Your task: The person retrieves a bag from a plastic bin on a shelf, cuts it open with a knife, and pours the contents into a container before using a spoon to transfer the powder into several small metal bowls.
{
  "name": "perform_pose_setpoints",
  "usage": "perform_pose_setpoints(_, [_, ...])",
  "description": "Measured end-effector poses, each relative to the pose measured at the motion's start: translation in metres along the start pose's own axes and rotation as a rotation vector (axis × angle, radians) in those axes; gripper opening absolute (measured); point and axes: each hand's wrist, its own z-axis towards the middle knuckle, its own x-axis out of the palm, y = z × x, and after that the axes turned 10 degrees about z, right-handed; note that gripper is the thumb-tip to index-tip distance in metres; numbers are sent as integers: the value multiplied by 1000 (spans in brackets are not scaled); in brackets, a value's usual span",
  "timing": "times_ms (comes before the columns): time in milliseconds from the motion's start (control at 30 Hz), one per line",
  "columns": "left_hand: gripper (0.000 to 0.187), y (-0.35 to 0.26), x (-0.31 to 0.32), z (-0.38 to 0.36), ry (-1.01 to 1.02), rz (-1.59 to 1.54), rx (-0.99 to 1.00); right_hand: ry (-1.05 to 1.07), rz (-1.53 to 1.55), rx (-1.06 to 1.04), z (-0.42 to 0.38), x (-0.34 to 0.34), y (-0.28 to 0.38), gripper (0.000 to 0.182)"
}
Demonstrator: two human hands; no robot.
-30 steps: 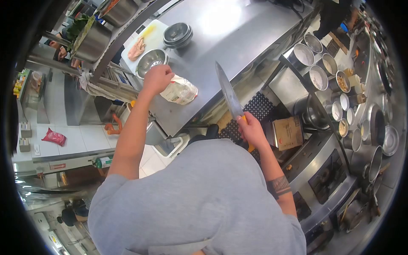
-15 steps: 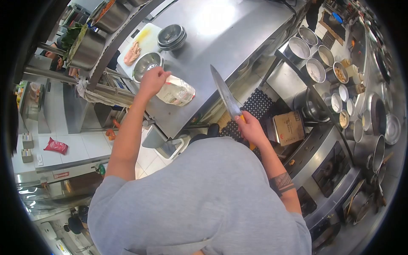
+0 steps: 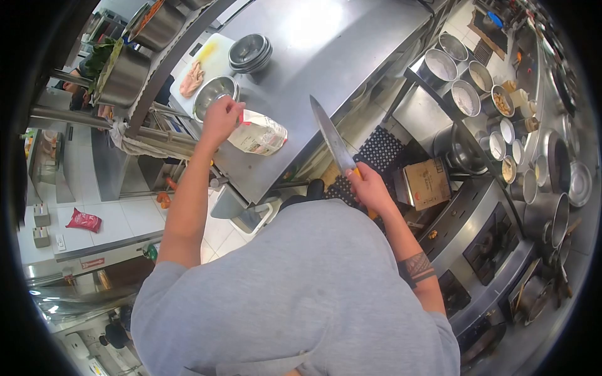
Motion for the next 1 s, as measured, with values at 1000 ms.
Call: perform_pose_setpoints(1000, [11, -9, 7, -26, -124, -115, 146, 9, 68, -8, -4, 1, 4, 27])
